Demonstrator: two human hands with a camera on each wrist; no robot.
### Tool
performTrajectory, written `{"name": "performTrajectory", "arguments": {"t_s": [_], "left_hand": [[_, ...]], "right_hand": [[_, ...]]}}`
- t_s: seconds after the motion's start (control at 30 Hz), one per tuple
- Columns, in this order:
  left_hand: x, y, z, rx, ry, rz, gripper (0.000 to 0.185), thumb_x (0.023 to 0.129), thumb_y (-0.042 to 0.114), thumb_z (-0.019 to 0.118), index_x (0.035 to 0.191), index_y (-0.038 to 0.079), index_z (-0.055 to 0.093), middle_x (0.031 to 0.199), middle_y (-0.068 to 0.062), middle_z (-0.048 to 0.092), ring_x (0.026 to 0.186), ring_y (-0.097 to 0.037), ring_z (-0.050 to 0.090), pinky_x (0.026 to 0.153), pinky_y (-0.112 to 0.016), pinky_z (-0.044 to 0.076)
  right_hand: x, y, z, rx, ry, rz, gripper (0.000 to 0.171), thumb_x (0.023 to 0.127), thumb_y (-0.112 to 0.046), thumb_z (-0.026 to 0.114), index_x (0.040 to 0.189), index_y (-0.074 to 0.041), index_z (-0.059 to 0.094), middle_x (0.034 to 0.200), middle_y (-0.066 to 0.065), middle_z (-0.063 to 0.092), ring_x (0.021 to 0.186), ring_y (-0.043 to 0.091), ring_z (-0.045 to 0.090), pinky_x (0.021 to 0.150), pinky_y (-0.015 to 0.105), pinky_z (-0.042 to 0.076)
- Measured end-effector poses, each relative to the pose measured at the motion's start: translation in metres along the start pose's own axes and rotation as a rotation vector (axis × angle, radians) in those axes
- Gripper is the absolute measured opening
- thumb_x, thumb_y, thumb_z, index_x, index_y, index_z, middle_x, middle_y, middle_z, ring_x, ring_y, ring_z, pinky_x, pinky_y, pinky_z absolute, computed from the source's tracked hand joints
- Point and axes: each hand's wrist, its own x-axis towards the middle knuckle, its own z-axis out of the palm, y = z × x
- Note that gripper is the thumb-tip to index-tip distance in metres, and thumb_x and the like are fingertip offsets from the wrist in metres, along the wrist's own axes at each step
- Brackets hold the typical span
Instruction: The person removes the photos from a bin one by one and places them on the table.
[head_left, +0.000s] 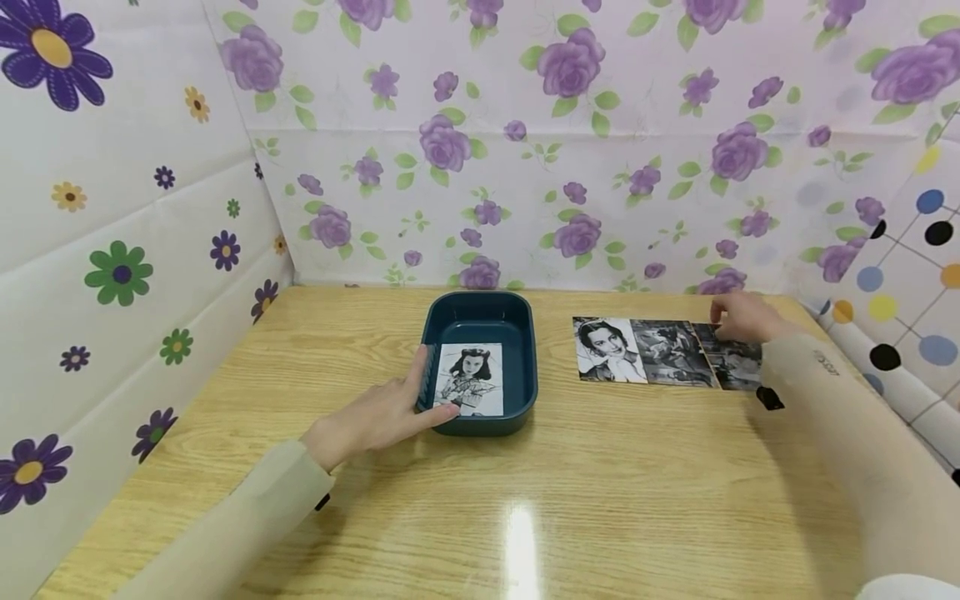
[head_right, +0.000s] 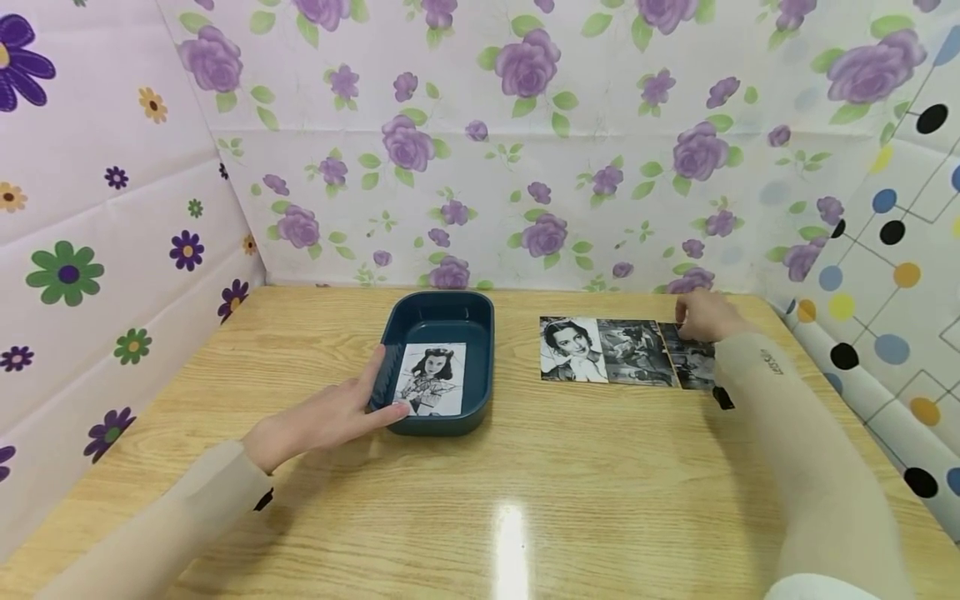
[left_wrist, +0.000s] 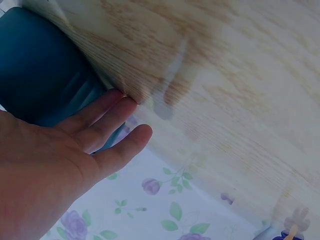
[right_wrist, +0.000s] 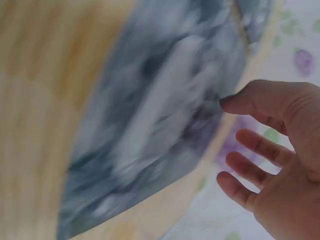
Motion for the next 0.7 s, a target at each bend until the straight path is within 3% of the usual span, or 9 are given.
{"name": "performTrajectory", "arguments": {"t_s": [0.13, 0.37, 0.53, 0.7], "left_hand": [[0.000, -0.001, 0.000, 0.005, 0.001, 0.001, 0.109, 0.083, 0.082, 0.039, 0.152, 0.024, -0.021, 0.143, -0.026, 0.047, 0.114, -0.036, 0.062, 0.101, -0.048, 0.045], [0.000, -0.001, 0.000, -0.004, -0.003, 0.002, 0.110, 0.083, 0.082, 0.038, 0.153, 0.021, -0.019, 0.143, -0.026, 0.047, 0.115, -0.037, 0.062, 0.101, -0.048, 0.045], [0.000, -0.002, 0.001, -0.002, -0.006, 0.004, 0.109, 0.083, 0.081, 0.039, 0.154, 0.021, -0.019, 0.142, -0.027, 0.047, 0.113, -0.037, 0.062, 0.101, -0.049, 0.045], [0.000, -0.002, 0.000, -0.012, -0.010, -0.006, 0.108, 0.082, 0.082, 0.039, 0.151, 0.026, -0.023, 0.142, -0.026, 0.048, 0.113, -0.036, 0.063, 0.101, -0.048, 0.045]], "right_hand": [[0.011, -0.035, -0.008, 0.161, 0.063, -0.075, 0.011, 0.078, 0.000, 0.065, 0.088, 0.001, 0.060, 0.094, 0.021, 0.063, 0.080, 0.029, 0.058, 0.069, 0.042, 0.048], [0.036, -0.130, -0.023, 0.444, 0.072, -0.178, 0.014, 0.084, -0.002, 0.067, 0.097, 0.000, 0.064, 0.097, 0.018, 0.065, 0.086, 0.019, 0.060, 0.075, 0.024, 0.049], [0.056, -0.192, -0.016, 0.550, 0.004, -0.309, 0.011, 0.087, -0.009, 0.070, 0.094, -0.003, 0.064, 0.093, 0.011, 0.067, 0.087, 0.018, 0.061, 0.081, 0.032, 0.051], [0.073, -0.246, -0.004, 0.528, -0.060, -0.464, 0.014, 0.088, -0.013, 0.071, 0.096, -0.003, 0.065, 0.089, 0.008, 0.068, 0.085, 0.019, 0.061, 0.081, 0.039, 0.051]]}}
